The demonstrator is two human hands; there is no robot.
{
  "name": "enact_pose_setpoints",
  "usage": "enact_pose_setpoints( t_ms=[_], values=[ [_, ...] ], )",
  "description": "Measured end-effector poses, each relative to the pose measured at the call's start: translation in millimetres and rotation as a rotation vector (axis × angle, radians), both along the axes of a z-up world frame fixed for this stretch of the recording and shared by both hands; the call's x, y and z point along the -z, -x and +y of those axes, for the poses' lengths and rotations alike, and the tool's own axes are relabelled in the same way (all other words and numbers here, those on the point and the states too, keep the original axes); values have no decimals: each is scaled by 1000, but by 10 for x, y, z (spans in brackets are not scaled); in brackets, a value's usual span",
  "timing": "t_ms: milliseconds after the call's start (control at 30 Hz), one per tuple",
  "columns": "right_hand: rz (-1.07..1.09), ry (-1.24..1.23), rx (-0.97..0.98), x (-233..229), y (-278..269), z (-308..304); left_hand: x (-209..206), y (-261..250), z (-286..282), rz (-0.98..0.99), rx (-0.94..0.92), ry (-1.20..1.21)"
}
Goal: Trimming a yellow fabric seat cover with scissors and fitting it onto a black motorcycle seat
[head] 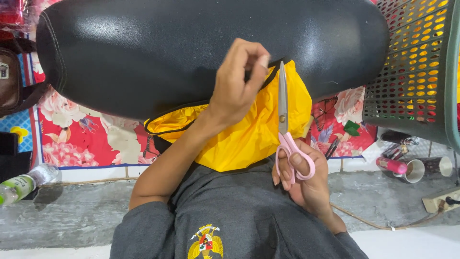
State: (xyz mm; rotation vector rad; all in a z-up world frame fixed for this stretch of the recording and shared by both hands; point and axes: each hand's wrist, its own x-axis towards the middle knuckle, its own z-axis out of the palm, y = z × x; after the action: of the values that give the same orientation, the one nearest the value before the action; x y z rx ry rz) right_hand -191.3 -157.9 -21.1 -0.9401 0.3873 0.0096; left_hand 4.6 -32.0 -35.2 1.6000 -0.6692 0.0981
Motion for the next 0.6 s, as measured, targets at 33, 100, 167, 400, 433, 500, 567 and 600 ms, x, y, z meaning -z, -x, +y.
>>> enact_pose_setpoints(
  t_ms=[33, 100, 167, 400, 433, 500, 567, 600],
  values=[
    [-1, -1, 0, -5, 2, -10, -76, -8, 59, -1, 0, -1],
    [-137, 4, 33, -14, -1, -17, -232, -31, 190, 127, -48, 99],
    [-127, 50, 128, 12, 20, -75, -352, -47, 425, 155, -20, 135],
    [-32, 300, 416, -13, -176, -202, -324, 76, 1570, 167, -219, 228],
    [-39, 286, 407, -7, -189, -198, -256, 103, 1755, 156, -229, 217],
    [-61, 330, 416, -6, -209, -206, -121, 169, 2114, 282, -448, 137],
    [-63, 320, 423, 42, -240, -237, 126, 169, 2435, 319, -532, 170],
    [-58, 321, 433, 64, -253, -255, 250, 178, 2597, 365, -610, 211]
  ],
)
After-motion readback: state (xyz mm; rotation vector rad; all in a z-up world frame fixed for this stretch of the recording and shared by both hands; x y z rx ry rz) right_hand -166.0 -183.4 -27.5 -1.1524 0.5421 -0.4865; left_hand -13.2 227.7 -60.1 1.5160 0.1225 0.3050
